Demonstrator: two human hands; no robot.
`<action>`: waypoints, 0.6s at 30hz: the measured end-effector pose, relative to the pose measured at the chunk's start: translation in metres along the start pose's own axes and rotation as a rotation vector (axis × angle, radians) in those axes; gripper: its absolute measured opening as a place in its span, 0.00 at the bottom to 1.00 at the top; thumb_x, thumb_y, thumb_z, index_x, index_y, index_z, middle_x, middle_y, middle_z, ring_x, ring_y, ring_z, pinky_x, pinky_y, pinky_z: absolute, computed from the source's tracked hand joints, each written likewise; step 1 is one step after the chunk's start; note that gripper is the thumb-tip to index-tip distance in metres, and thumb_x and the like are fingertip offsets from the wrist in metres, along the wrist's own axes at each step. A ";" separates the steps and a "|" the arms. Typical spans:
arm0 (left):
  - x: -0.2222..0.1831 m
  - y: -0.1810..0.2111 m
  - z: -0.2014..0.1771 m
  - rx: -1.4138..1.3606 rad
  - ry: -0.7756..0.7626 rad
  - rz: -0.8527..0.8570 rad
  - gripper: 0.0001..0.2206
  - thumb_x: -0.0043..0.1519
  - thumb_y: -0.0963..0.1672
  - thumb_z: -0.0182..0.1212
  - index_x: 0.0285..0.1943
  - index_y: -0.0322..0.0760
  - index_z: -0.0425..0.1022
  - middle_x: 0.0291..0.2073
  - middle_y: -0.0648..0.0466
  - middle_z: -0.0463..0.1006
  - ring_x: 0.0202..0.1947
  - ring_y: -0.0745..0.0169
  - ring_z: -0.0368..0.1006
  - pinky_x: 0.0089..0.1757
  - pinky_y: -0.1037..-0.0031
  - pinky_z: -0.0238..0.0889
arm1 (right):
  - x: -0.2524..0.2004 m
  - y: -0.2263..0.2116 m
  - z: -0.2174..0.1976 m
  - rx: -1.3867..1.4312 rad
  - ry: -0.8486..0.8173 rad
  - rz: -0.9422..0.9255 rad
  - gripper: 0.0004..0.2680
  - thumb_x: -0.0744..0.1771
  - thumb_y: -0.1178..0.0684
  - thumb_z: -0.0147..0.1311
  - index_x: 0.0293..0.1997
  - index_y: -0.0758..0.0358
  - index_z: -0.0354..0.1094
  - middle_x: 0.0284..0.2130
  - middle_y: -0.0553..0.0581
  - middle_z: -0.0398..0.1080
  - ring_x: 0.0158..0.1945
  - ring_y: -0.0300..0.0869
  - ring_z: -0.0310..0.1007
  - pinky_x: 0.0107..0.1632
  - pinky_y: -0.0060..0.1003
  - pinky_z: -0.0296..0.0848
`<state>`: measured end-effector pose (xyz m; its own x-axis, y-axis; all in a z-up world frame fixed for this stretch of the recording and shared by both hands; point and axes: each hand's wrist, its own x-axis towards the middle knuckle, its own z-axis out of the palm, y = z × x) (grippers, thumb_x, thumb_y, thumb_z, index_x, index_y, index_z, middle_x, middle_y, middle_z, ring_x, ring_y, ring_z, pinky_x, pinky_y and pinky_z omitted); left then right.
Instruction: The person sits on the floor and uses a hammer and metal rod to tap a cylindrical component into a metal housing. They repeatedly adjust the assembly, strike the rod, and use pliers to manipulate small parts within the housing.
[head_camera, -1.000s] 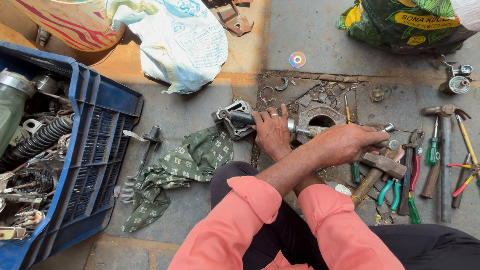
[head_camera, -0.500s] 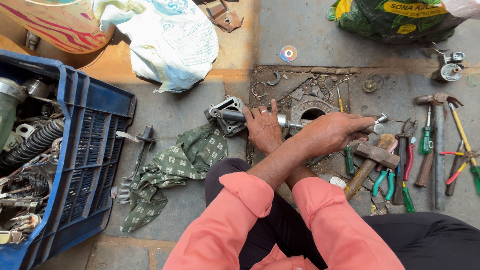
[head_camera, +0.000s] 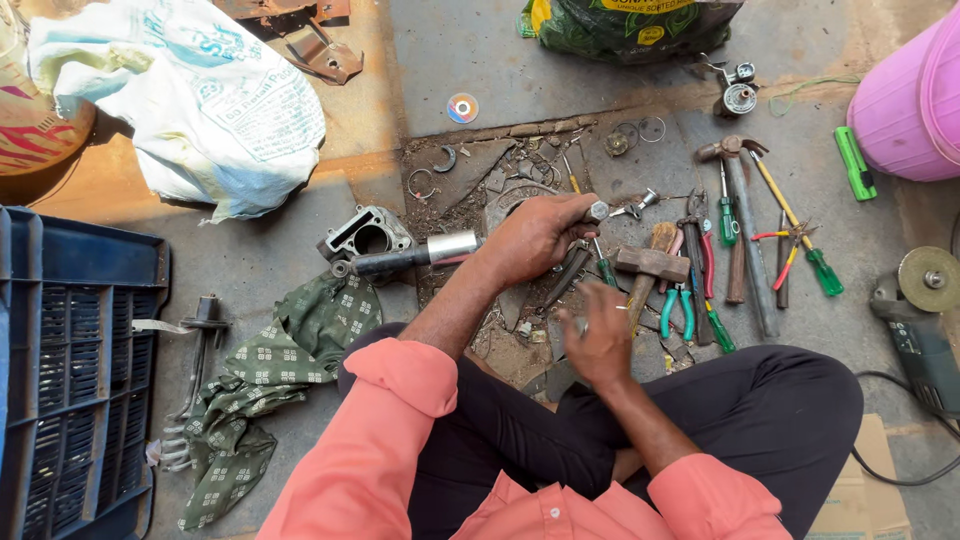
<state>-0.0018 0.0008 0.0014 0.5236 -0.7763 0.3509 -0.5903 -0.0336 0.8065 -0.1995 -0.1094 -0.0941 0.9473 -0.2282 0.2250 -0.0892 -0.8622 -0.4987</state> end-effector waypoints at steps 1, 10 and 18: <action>-0.002 0.002 0.000 0.012 -0.003 0.006 0.11 0.64 0.40 0.62 0.54 0.34 0.71 0.39 0.43 0.80 0.42 0.38 0.77 0.43 0.56 0.69 | -0.003 0.015 -0.009 -0.028 -0.004 0.153 0.18 0.67 0.51 0.61 0.59 0.71 0.62 0.52 0.68 0.65 0.57 0.59 0.67 0.59 0.51 0.67; -0.005 0.022 -0.005 0.123 -0.008 -0.150 0.08 0.66 0.43 0.63 0.51 0.38 0.74 0.50 0.46 0.73 0.48 0.44 0.74 0.47 0.59 0.68 | 0.078 0.016 -0.030 0.401 -0.044 0.037 0.24 0.65 0.58 0.61 0.68 0.73 0.55 0.58 0.70 0.65 0.61 0.55 0.68 0.62 0.50 0.69; -0.048 0.005 -0.030 0.374 0.194 -0.196 0.26 0.58 0.48 0.72 0.64 0.42 0.70 0.61 0.46 0.69 0.64 0.43 0.64 0.60 0.58 0.62 | 0.124 -0.024 -0.012 0.336 0.103 -0.177 0.04 0.67 0.61 0.61 0.44 0.68 0.75 0.32 0.62 0.78 0.35 0.46 0.81 0.39 0.41 0.78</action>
<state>-0.0119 0.0567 0.0030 0.7317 -0.6016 0.3206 -0.6312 -0.4203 0.6519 -0.0835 -0.1230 -0.0440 0.9015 -0.1482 0.4066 0.1946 -0.7004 -0.6867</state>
